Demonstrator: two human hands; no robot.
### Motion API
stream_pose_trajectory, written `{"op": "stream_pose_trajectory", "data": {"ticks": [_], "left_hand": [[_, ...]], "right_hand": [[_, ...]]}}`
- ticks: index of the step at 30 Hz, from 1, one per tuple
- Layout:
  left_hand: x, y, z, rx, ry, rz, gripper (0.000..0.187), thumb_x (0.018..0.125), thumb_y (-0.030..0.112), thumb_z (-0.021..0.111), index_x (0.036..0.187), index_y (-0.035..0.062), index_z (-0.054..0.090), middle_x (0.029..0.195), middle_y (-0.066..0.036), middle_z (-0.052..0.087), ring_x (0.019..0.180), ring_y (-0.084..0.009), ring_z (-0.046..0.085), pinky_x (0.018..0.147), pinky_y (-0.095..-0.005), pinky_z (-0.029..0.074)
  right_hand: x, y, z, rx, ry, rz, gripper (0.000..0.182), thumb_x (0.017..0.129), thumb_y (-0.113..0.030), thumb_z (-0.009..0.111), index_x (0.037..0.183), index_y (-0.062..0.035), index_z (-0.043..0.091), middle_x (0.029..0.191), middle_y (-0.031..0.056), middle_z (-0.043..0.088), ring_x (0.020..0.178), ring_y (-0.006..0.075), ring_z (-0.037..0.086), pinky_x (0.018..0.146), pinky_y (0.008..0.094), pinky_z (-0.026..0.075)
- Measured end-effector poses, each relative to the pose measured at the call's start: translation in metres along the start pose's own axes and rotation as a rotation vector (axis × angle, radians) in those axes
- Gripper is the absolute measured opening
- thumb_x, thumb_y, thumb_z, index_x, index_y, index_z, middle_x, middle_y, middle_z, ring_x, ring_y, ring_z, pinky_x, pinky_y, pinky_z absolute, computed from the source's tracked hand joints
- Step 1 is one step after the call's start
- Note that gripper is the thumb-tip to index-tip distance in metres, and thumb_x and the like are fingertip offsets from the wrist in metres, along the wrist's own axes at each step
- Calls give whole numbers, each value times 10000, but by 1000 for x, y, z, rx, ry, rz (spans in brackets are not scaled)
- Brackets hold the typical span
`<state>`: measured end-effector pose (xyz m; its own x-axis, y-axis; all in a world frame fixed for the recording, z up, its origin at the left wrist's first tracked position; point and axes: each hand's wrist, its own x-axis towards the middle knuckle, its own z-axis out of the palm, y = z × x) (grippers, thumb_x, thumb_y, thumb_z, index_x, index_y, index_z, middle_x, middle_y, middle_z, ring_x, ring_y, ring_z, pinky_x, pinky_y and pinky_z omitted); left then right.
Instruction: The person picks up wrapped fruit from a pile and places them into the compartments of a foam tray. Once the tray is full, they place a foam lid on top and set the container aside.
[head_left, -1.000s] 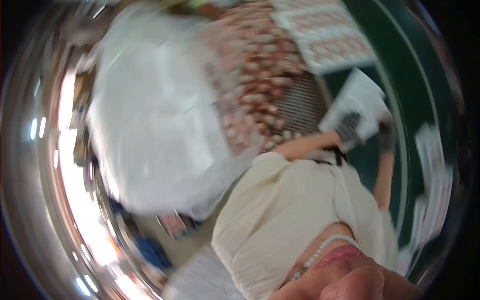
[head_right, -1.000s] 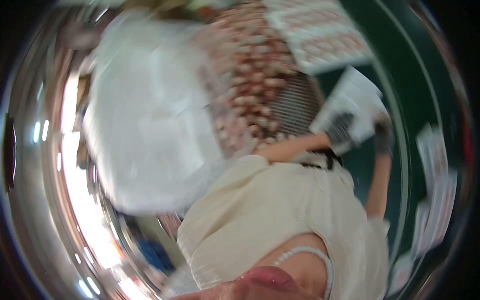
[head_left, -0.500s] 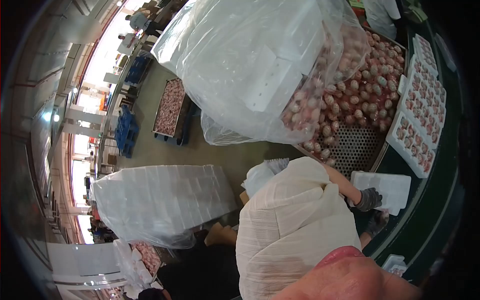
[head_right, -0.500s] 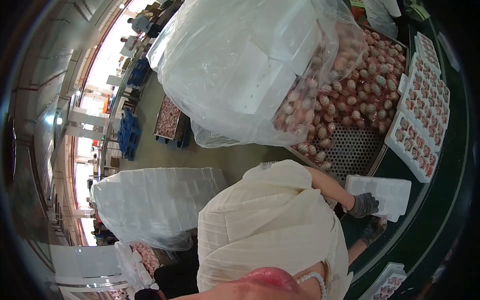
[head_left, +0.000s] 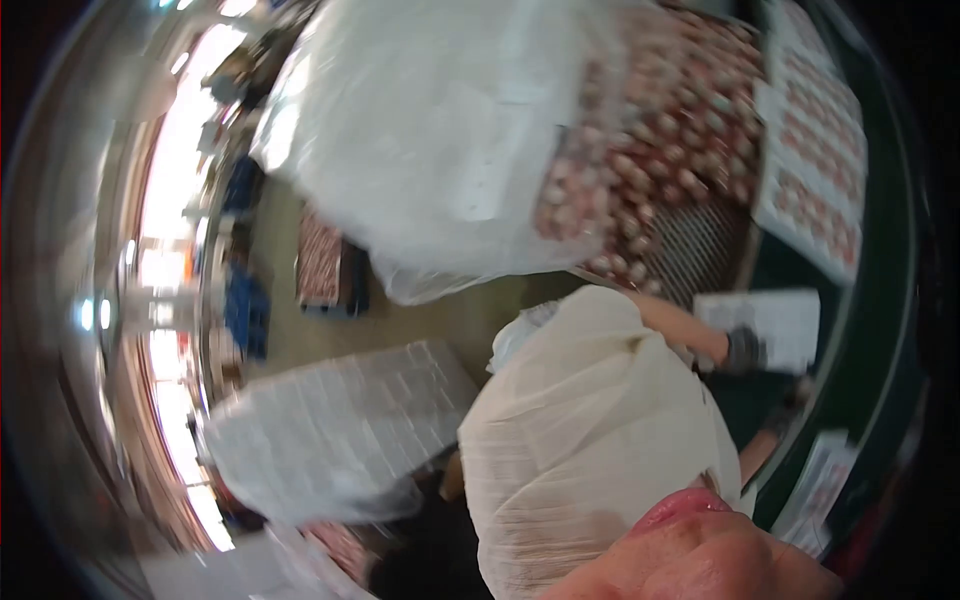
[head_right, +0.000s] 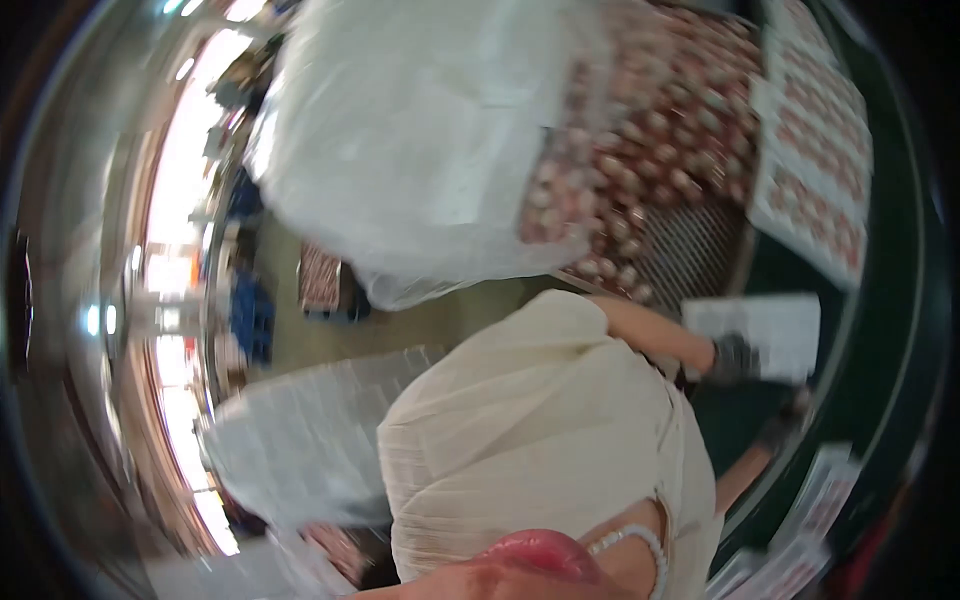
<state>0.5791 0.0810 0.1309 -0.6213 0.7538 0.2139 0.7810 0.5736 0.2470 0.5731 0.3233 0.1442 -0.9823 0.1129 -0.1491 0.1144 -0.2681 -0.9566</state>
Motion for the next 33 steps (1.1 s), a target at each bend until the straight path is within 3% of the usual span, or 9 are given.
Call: {"op": "stream_pose_trajectory", "data": {"ticks": [2, 5, 8, 10, 12, 17, 22, 23, 33], "left_hand": [[8, -8, -37, 4, -271, 117, 297, 614, 184, 504, 821, -20, 564, 820, -170, 545, 650, -270, 558, 436, -393, 419], [8, -15, -80, 74, -7, 140, 330, 672, 161, 477, 938, -19, 552, 1027, -181, 516, 859, -299, 541, 566, -381, 468], [11, -31, -55, -326, 118, 41, 368, 743, 165, 480, 1085, 32, 458, 1009, -168, 514, 835, -294, 537, 691, -360, 438], [13, -27, -88, -315, -268, -70, 366, 727, 154, 504, 1076, 52, 464, 995, -167, 517, 834, -303, 534, 693, -379, 440], [6, -26, -82, -352, -202, -35, 364, 727, 150, 505, 1075, 56, 465, 993, -163, 519, 829, -301, 536, 694, -380, 443], [5, -22, -79, -383, -71, -22, 361, 724, 137, 509, 1073, 57, 466, 984, -158, 524, 790, -288, 550, 668, -370, 457], [29, -21, -118, -160, 65, 9, 542, 692, 271, 569, 1178, 100, 402, 1170, -163, 395, 1029, -326, 403, 877, -424, 315], [30, -29, -105, -180, -43, -1, 610, 682, 346, 565, 1212, 113, 369, 1236, -162, 316, 1121, -359, 271, 946, -462, 183], [22, -31, -81, -118, -48, 4, 592, 706, 385, 513, 1220, 133, 365, 1250, -183, 297, 1165, -365, 221, 970, -486, 109]], "right_hand": [[-6, -28, 36, 96, 213, -19, 126, 750, -163, 509, 766, -61, 580, 699, -2, 466, 669, 76, 451, 594, 208, 354], [2, -38, 35, -232, -18, -317, 205, 772, -158, 525, 940, -48, 567, 986, 29, 522, 930, 125, 481, 807, 262, 385], [-1, -33, 48, 132, 238, -165, 396, 761, -255, 581, 1102, -85, 475, 1017, 24, 516, 903, 108, 500, 734, 220, 433], [5, -44, 56, 9, 320, -34, 429, 734, -261, 621, 1099, -98, 468, 972, -5, 540, 832, 93, 528, 664, 211, 453], [25, -8, 20, 95, 311, 32, 420, 717, -265, 640, 1071, -106, 478, 948, -9, 552, 794, 93, 541, 648, 214, 462], [28, -30, 53, -456, 378, -149, 389, 698, -203, 659, 1034, -104, 488, 918, 23, 560, 789, 114, 543, 671, 257, 461], [13, -60, 98, -1362, 248, -183, 449, 669, -308, 617, 1042, -91, 494, 915, 117, 552, 869, 263, 512, 781, 351, 407], [14, -61, 99, -1325, 250, -209, 442, 683, -341, 589, 1038, -92, 504, 872, 131, 556, 848, 291, 502, 770, 382, 398], [25, -87, 106, -1234, 142, 61, 295, 664, -303, 590, 831, -60, 607, 742, 136, 592, 693, 288, 558, 659, 353, 436]]}}
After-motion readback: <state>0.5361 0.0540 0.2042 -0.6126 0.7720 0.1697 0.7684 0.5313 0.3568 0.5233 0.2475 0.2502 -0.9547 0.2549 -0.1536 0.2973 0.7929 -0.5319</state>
